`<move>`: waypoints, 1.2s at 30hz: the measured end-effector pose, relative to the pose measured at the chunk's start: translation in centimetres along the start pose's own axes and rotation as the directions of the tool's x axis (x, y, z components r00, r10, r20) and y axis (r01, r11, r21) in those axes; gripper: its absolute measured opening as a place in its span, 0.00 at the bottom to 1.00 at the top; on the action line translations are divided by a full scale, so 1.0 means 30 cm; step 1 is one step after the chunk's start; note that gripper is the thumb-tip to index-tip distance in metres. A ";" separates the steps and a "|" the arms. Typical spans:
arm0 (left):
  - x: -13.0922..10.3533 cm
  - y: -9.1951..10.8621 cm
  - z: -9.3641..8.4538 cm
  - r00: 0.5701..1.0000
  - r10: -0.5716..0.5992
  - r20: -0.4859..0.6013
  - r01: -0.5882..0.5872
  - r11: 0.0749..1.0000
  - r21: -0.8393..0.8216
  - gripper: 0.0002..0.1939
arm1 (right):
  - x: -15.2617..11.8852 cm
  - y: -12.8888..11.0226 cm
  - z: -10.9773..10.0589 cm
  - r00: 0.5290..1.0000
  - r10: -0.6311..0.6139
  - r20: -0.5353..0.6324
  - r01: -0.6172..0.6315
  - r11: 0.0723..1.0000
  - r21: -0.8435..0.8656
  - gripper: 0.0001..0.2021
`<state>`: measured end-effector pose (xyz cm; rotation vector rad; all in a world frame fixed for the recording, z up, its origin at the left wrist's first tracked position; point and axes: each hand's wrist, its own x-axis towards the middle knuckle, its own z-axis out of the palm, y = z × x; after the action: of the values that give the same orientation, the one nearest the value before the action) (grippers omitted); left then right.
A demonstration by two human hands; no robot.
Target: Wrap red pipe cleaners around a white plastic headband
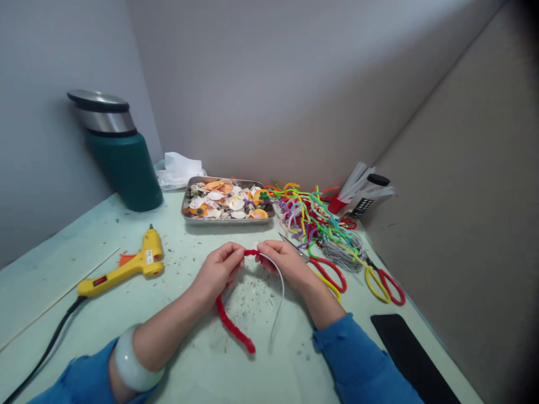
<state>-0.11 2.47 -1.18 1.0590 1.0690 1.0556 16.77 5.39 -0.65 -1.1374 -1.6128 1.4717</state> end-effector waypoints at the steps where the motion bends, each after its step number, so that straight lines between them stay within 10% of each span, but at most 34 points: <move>1: 0.000 0.001 0.001 0.999 0.031 -0.014 -0.030 0.998 0.048 0.10 | 0.000 0.000 0.002 1.000 -0.003 -0.004 0.003 1.000 -0.004 0.20; 15: -0.003 0.002 -0.005 0.959 0.284 0.021 -0.275 0.906 0.322 0.08 | -0.001 -0.005 0.017 0.998 -0.060 0.001 0.060 0.995 -0.080 0.21; 36: -0.013 0.025 0.008 0.996 0.033 -0.082 -0.025 0.996 0.089 0.11 | -0.006 0.005 -0.001 0.998 -0.007 0.056 0.005 0.999 0.037 0.17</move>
<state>-0.03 2.17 -0.34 1.1121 1.1793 1.0919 16.90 5.23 -0.77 -1.0782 -1.6183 1.5358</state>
